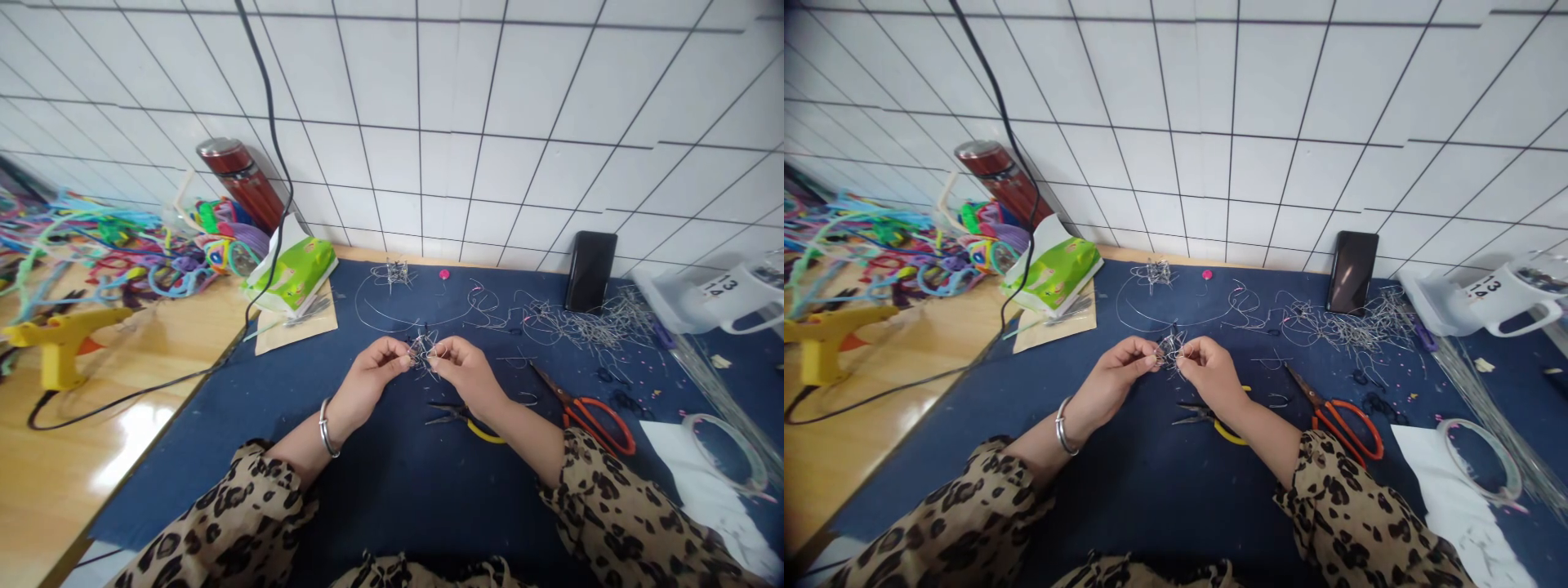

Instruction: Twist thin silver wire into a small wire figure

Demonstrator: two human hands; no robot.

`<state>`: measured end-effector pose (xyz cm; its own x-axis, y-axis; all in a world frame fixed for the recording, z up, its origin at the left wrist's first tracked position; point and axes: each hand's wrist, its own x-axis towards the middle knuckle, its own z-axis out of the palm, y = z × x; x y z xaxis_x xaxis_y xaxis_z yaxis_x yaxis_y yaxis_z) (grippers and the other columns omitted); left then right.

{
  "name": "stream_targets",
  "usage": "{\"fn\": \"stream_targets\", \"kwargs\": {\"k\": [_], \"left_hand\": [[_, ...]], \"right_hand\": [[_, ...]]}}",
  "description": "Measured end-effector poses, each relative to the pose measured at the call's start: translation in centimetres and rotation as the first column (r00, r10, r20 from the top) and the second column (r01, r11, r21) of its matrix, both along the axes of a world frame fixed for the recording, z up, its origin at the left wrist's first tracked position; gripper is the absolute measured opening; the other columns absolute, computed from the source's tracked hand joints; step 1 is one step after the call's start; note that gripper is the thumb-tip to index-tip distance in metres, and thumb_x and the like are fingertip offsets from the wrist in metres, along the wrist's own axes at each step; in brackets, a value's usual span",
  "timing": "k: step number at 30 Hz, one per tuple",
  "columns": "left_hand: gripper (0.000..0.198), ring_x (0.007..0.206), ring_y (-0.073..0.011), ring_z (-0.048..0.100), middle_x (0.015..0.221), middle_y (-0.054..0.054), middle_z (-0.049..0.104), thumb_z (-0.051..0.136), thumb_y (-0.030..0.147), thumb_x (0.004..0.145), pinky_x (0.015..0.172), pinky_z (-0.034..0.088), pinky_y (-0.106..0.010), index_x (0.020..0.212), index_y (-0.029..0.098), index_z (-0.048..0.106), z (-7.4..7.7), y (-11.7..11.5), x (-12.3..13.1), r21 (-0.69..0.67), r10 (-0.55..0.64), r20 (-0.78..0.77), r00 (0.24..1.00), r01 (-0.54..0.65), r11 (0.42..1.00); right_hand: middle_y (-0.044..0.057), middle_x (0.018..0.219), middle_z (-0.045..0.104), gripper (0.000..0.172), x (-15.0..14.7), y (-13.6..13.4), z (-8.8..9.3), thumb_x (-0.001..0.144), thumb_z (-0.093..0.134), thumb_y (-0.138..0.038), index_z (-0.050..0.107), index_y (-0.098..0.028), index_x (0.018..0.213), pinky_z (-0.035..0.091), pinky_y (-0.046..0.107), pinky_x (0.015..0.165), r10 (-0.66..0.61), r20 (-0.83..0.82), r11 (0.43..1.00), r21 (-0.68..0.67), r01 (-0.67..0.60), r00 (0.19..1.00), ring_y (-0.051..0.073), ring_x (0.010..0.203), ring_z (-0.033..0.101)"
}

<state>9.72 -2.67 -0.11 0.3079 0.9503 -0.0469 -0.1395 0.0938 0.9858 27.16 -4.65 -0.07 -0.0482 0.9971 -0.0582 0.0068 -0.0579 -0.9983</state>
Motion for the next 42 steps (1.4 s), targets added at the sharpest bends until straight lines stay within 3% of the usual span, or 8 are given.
{"fn": "stream_targets", "kwargs": {"k": [16,25,32,42], "left_hand": [[0.009,0.075,-0.0126,0.053,0.079,-0.002,0.059,0.061,0.022,0.079,0.075,0.040,-0.027,0.079,0.015,0.057,0.1,-0.1,0.1,0.023,0.002,-0.002,1.000,-0.002,1.000],[0.011,0.071,-0.0110,0.050,0.077,0.000,0.055,0.060,0.022,0.079,0.070,0.040,-0.024,0.087,0.017,0.055,0.1,0.0,0.2,0.113,0.017,-0.082,0.997,-0.008,0.994],[0.011,0.085,-0.0158,0.052,0.092,-0.005,0.056,0.054,0.021,0.082,0.077,0.041,-0.028,0.084,0.019,0.065,0.7,-0.3,0.0,0.317,0.075,-0.356,0.931,0.045,0.947],[0.013,0.080,-0.0155,0.054,0.090,-0.005,0.058,0.057,0.026,0.080,0.070,0.042,-0.028,0.081,0.020,0.069,1.0,-0.8,0.5,0.339,0.115,-0.407,0.906,0.033,0.940]], "right_hand": [[-0.001,0.081,0.057,0.028,0.1,0.3,-0.2,0.070,0.060,-0.018,0.051,-0.019,0.096,0.044,0.027,0.071,-0.005,-0.034,1.000,0.012,0.005,0.999,0.012,0.073,0.055],[-0.002,0.076,0.057,0.025,0.1,0.3,0.5,0.070,0.059,-0.017,0.050,-0.018,0.094,0.043,0.029,0.074,0.038,-0.221,0.997,-0.061,-0.053,0.974,0.011,0.071,0.055],[-0.001,0.079,0.058,0.030,-0.1,0.1,0.1,0.072,0.058,-0.018,0.048,-0.020,0.100,0.043,0.028,0.071,0.119,-0.143,0.992,-0.018,-0.123,0.983,0.012,0.072,0.055],[-0.002,0.079,0.058,0.029,-0.5,0.0,-0.4,0.074,0.056,-0.018,0.047,-0.020,0.101,0.043,0.027,0.068,0.140,-0.020,0.989,0.052,-0.139,0.990,0.011,0.070,0.055]]}}
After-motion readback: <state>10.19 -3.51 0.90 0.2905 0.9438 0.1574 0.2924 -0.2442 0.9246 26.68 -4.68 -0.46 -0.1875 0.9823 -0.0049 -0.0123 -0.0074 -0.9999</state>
